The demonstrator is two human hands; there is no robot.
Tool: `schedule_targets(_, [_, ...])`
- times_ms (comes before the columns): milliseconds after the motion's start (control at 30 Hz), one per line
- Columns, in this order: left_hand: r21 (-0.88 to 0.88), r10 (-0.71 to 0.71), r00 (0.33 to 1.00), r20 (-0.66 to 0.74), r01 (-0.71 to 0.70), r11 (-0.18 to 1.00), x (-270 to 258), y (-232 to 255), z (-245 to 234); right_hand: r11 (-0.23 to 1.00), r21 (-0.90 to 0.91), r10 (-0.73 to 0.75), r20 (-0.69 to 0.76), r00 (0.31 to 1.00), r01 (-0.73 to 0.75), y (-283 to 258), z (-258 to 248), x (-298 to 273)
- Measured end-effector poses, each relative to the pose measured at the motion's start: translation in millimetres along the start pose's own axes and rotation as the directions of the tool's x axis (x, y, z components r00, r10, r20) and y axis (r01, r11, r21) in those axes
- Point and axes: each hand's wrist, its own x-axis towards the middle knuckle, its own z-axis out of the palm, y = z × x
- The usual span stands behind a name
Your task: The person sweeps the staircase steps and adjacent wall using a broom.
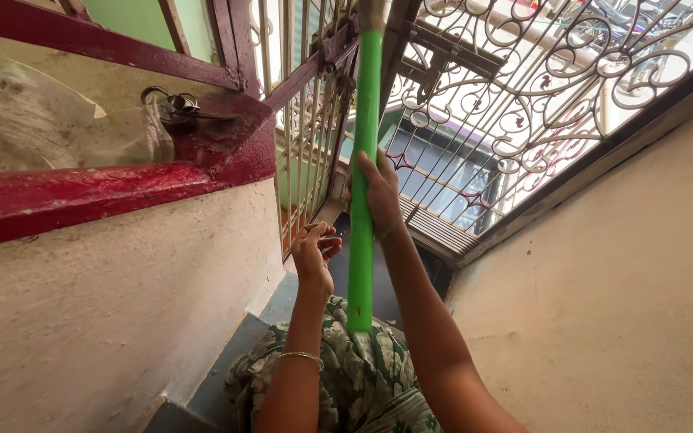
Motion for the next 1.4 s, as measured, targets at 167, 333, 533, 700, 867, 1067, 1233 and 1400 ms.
schedule_targets(167, [0.007,-0.012,1.0,0.01,0.012,1.0,-1.7,-7.6,7.4,0.993,0.052,0.101,0.063,0.993,-0.104,33.7,-24.5,45.2])
schedule_targets(333, [0.022,-0.018,1.0,0.015,0.018,1.0,-4.7,-8.1,12.1,0.977,0.075,0.203,-0.034,0.979,-0.2,41.7,-54.3,-2.6])
schedule_targets(533, [0.043,-0.025,0.999,0.02,0.024,0.999,-12.7,-8.7,17.4,0.982,-0.067,0.175,0.003,0.985,-0.174,31.0,-63.0,-29.8])
schedule_targets(700, [0.054,-0.024,0.999,0.027,0.023,0.998,-14.4,-15.2,19.7,0.984,-0.012,0.174,-0.143,0.974,-0.178,30.6,-66.9,-24.0])
schedule_targets(867, [0.069,-0.015,0.998,0.056,0.011,0.998,-12.1,-18.4,24.0,0.979,-0.053,0.182,-0.21,0.961,-0.197,30.9,-61.1,-57.2])
schedule_targets(1067, [0.062,-0.01,0.998,0.055,0.006,0.998,-15.4,-19.3,22.3,0.977,-0.07,0.193,-0.12,0.974,-0.202,19.2,-51.7,-44.3])
schedule_targets(1233, [0.06,-0.011,0.998,0.054,0.007,0.998,-11.8,-15.0,21.9,0.982,0.06,0.188,-0.174,0.967,-0.18,12.2,-47.6,-42.4])
schedule_targets(1400, [0.056,-0.021,0.999,0.04,0.019,0.998,-11.1,-13.4,18.8,0.968,0.033,0.252,-0.078,0.965,-0.25,27.1,-54.8,-20.1])
